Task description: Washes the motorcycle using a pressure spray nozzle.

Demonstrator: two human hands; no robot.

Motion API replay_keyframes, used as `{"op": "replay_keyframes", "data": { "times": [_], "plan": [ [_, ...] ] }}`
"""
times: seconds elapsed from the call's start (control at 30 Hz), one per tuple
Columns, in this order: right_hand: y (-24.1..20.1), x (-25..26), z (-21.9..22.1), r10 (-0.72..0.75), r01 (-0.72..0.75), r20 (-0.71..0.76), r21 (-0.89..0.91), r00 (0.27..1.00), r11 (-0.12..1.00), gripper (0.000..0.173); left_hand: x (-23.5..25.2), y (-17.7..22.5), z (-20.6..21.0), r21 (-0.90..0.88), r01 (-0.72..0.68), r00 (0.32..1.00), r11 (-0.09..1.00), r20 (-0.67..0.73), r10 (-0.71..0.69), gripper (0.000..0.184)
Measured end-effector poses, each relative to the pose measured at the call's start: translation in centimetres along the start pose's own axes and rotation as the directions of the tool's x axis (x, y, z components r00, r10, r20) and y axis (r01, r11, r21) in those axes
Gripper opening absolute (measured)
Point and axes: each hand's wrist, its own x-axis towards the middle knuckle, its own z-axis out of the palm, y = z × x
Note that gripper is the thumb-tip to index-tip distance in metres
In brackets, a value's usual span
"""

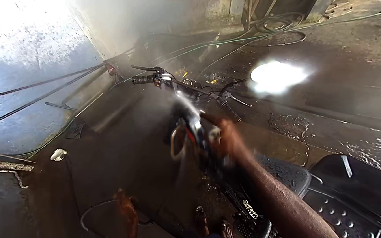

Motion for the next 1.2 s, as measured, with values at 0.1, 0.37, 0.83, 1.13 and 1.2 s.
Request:
{"op": "replay_keyframes", "data": {
  "times": [0.1, 0.37, 0.83, 1.13, 1.2],
  "plan": [
    [-0.5, 0.8, 0.2, 0.010, -0.010, 0.032, -0.009, 0.999, 1.000, 0.053, 0.4, -0.2, -0.5, -0.016, 0.011, 1.000, 1.000, -0.006, -0.011, 0.046],
    [-1.0, 2.7, 0.2, -0.047, 0.047, -0.009, -0.034, 0.999, 0.998, 0.049, 0.7, -0.1, -0.6, -0.012, 0.029, 1.000, 0.999, 0.006, -0.029, 0.059],
    [0.7, 4.3, -0.5, 0.086, -0.098, -0.108, -0.115, 0.990, 0.988, 0.035, 2.7, -0.2, 0.1, -0.038, 0.077, 0.997, 0.996, -0.020, -0.078, 0.058],
    [5.6, 7.5, -3.3, 0.130, -0.133, -0.169, -0.005, 0.977, 0.991, 0.034, 1.9, 2.9, 2.1, -0.090, 0.047, 0.998, 0.995, -0.040, -0.051, 0.060],
    [6.2, 8.5, -4.5, 0.154, -0.153, -0.188, 0.023, 0.970, 0.988, 0.031, 1.4, 3.7, 2.4, -0.108, 0.014, 0.999, 0.994, -0.035, -0.018, 0.064]
  ]
}}
